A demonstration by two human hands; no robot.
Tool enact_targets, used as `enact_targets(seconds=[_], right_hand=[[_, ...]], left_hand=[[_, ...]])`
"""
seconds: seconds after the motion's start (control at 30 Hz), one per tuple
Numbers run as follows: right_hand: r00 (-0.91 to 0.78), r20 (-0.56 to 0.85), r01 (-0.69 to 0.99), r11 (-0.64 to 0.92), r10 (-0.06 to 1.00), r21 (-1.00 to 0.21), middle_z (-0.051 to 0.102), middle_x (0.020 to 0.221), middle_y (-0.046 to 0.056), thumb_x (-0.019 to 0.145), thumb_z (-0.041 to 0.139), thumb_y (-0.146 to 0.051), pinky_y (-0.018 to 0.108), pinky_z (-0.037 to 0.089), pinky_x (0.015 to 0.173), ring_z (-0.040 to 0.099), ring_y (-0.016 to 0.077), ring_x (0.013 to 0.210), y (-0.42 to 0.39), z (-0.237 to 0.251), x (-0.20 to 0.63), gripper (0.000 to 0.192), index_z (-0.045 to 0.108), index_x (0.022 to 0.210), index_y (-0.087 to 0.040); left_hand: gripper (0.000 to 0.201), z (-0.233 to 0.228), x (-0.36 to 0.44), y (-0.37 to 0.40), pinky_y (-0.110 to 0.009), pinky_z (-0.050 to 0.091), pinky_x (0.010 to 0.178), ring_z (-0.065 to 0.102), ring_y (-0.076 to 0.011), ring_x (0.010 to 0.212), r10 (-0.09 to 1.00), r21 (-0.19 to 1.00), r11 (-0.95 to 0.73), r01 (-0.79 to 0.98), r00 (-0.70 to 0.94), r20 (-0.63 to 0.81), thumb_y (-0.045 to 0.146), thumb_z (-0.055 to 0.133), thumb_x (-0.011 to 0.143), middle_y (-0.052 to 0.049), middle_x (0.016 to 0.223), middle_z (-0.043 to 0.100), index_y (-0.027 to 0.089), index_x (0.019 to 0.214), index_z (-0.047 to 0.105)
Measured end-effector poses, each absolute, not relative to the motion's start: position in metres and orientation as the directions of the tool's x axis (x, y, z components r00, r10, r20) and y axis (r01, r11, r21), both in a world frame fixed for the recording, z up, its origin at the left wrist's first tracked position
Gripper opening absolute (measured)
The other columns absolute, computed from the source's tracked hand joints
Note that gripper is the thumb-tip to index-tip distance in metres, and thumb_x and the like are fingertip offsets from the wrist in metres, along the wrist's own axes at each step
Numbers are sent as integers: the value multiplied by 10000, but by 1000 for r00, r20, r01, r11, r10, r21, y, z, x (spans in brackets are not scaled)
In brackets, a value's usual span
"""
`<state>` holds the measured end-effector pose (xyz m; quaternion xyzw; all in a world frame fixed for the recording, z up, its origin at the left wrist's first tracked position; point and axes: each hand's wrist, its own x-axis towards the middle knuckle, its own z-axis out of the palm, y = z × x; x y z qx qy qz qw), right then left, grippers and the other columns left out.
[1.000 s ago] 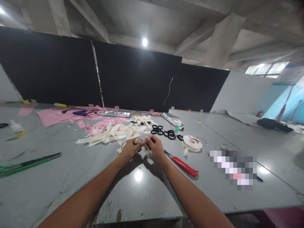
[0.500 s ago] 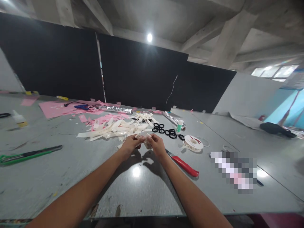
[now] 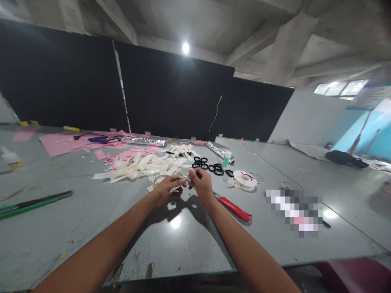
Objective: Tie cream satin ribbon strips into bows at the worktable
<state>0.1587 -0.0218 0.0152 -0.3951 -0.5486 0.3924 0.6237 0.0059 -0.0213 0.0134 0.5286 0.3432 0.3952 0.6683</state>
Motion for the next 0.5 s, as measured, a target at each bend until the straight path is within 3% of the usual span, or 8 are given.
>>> enact_targets(seconds=[0.2,0.33,0.5], right_hand=[[64,432,97,426,899,-900,538,554,-34,764,609,-437,180,414,391,472,72,444,-22,13,160,278,595,729,-161],[-55,298,45,301,953,-953,530,510,-42,708,638,-424,195,399,332,445,75,376,-20,11,160,271,577,699,-161],[6,238,-78,238,971,-968,502,459,-52,688,645,-465,210,400,335,440,79,348,-20,12,160,317,556,675,-161]], left_hand=[[432,9,9,-18,-218,309,490,405,-80,502,948,998,-55,14,314,48,546,692,652,7,577,491,133,652,564],[428,4,9,-12,-232,303,495,432,-98,517,940,976,-183,116,311,139,543,676,658,-2,590,527,125,687,592],[333,5,4,-10,-221,295,510,429,-93,518,884,831,-447,331,306,353,472,646,723,30,564,521,140,721,621]])
